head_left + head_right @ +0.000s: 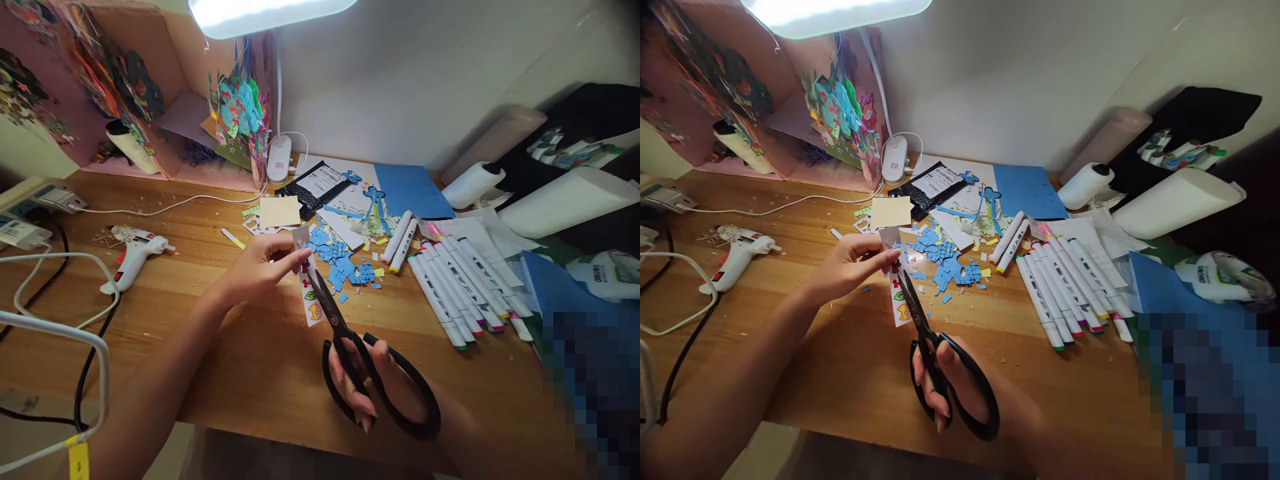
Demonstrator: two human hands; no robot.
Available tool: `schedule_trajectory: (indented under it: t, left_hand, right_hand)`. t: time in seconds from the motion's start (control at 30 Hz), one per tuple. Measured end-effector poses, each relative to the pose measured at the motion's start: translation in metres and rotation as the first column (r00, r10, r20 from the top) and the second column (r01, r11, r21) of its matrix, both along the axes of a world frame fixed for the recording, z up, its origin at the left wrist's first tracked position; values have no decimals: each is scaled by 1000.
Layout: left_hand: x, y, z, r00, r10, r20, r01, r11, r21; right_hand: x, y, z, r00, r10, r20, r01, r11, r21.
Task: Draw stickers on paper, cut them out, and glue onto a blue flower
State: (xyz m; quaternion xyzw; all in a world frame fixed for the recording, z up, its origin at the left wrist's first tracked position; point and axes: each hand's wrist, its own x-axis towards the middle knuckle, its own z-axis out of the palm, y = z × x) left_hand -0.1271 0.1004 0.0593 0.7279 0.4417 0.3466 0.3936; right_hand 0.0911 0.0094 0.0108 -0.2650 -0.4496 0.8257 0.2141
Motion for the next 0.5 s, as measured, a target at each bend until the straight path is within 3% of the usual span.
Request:
schedule_trajectory:
  t: [0.2,0.5]
  left_hand:
    - [1,0,-2,999,-26,41,30,994,-104]
    - [-1,0,-3,986,-111,126,133,975,-176]
  right_hand:
    - [6,2,1,998,34,57,-34,999,3]
    - [1,2,1,1000,0,8,1,1000,-28]
